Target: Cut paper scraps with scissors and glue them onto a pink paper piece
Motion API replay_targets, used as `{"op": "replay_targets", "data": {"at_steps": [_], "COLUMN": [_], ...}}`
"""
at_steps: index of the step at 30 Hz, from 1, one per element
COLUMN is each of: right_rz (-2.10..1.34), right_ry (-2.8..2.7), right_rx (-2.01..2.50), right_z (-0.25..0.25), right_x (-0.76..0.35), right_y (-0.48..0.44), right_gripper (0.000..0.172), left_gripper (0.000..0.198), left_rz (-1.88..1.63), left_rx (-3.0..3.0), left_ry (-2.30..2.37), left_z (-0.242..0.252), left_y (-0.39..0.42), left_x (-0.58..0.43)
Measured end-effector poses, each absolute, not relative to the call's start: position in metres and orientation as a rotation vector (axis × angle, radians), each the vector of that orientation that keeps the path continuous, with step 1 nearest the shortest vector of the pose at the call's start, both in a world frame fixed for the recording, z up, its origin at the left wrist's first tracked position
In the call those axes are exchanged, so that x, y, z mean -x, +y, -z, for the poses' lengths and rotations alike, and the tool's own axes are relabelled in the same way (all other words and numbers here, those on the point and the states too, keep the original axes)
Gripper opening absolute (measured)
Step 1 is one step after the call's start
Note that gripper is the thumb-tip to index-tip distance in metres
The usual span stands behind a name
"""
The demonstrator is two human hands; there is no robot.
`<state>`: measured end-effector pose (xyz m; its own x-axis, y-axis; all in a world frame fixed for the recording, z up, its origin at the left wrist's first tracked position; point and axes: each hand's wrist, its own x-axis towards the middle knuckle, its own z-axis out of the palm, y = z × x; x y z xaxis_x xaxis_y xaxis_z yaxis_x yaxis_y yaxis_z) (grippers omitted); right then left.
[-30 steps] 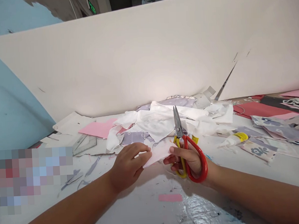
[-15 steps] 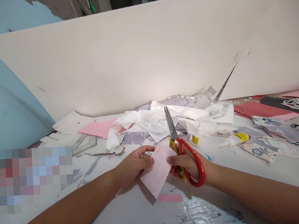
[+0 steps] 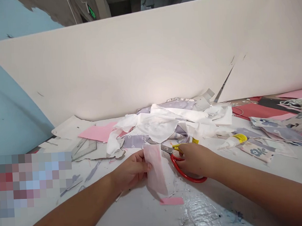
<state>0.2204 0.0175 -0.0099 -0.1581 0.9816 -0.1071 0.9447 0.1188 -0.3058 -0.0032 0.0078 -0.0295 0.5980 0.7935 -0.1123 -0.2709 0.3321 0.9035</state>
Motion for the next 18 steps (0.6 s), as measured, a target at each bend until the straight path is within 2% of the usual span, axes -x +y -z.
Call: {"op": "replay_targets", "data": {"at_steps": [6, 13, 15, 18], "right_rz": [-0.222, 0.283, 0.203, -0.196], "right_ry": [-2.344, -2.014, -1.980, -2.007], "right_rx": [1.925, 2.113, 2.214, 2.227], "right_z": [-0.007, -0.054, -0.056, -0.043], "right_x": [-0.219, -0.257, -0.281, -0.306], "right_y": [0.006, 0.019, 0.033, 0.054], "right_gripper": [0.015, 0.031, 0.045, 0.067], "left_gripper": [0.031, 0.027, 0.025, 0.024], "left_rz": [-1.005, -1.119, -1.125, -1.137], "left_rx": [-0.902, -0.829, -0.822, -0.816], "left_ry": [0.781, 0.837, 0.823, 0.806], "left_z": [0.031, 0.031, 0.030, 0.029], "left_y": [0.011, 0.012, 0.012, 0.012], "left_x": [0.002, 0.002, 0.002, 0.002]}}
